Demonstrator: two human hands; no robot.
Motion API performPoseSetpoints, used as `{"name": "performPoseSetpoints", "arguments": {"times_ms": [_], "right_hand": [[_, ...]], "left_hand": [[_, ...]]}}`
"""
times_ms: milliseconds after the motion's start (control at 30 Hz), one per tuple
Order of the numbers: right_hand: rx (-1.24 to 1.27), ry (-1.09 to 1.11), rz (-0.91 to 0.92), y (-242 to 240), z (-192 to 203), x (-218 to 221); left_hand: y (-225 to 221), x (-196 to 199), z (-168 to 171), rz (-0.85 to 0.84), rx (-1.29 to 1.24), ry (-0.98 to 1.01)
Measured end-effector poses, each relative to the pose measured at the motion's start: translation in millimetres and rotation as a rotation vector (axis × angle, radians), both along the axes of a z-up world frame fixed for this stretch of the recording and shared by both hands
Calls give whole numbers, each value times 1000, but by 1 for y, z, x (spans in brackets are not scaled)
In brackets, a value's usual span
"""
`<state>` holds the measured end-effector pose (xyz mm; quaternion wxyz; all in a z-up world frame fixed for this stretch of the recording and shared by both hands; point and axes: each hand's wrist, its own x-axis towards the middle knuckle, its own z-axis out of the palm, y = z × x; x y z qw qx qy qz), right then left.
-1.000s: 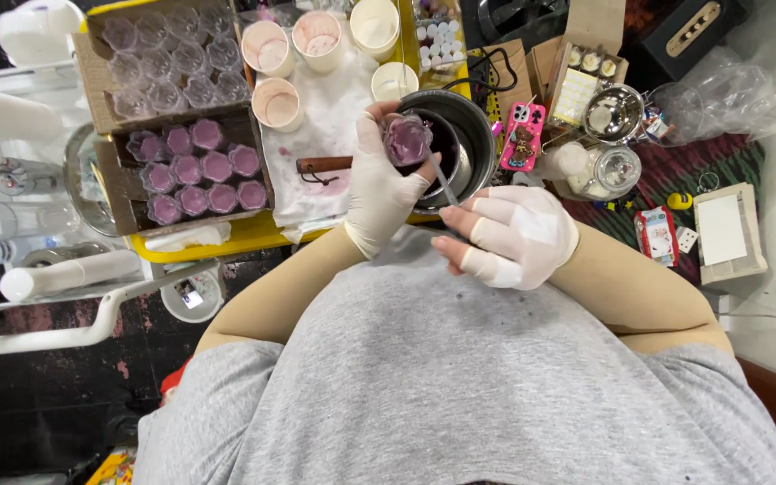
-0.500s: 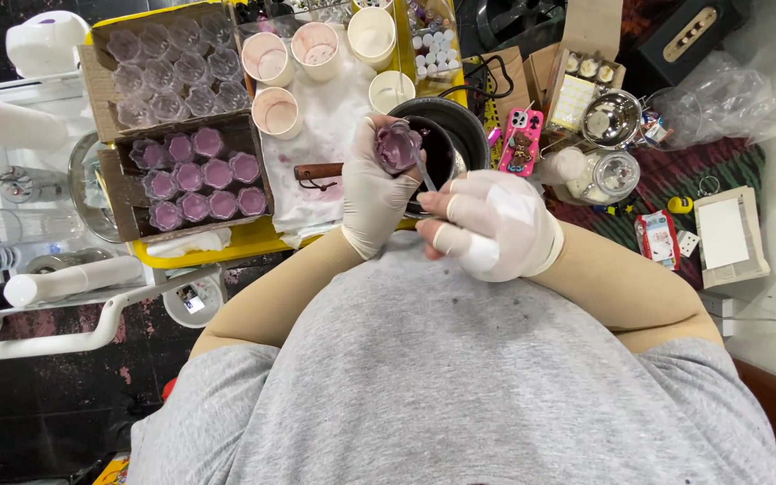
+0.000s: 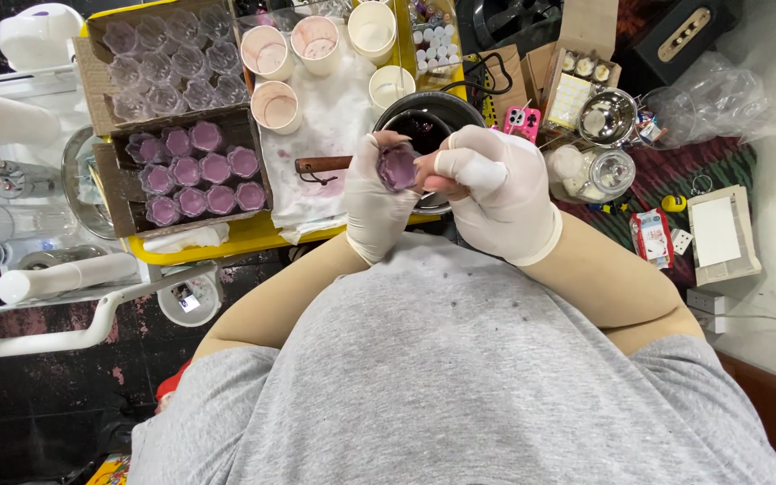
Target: Pouring melted purple wax from a pitcher into individual silicone molds and stirring the mixture.
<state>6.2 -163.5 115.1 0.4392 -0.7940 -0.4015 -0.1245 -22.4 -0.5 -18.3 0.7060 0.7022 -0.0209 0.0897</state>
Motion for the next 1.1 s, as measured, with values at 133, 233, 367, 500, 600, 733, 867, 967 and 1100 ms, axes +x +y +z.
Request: {"name": "performPoseSetpoints", "arguments": {"times_ms": [133,233,367,500,600,733,867,967,1100], "right_hand": [[14,89,8,-1,-3,-4],[-38,-14,11,0,-6,-12],[-125,-150,146,-4,-1,-17],[-123,-293,295,-5,-12,-20],[-118,-401,302,-14,-13,-20],[-169,-432,356,-31,-7,-16],[-140,-490,383,-49,-1,-12],[-145,-474,414,-62,-5,-8],[-109,-463,358,-74,-10,-7]], "left_hand": [[0,-1,5,28,62,-31],[1,-2,20,25,84,-24],[-4,1,24,-58,-245,161],[-16,7,19,90,-122,102],[-23,7,23,110,-113,72],[-36,5,19,105,-142,85],[-48,1,22,153,-75,31],[-56,-4,25,162,-42,36],[-59,-8,21,113,-33,-36]]}}
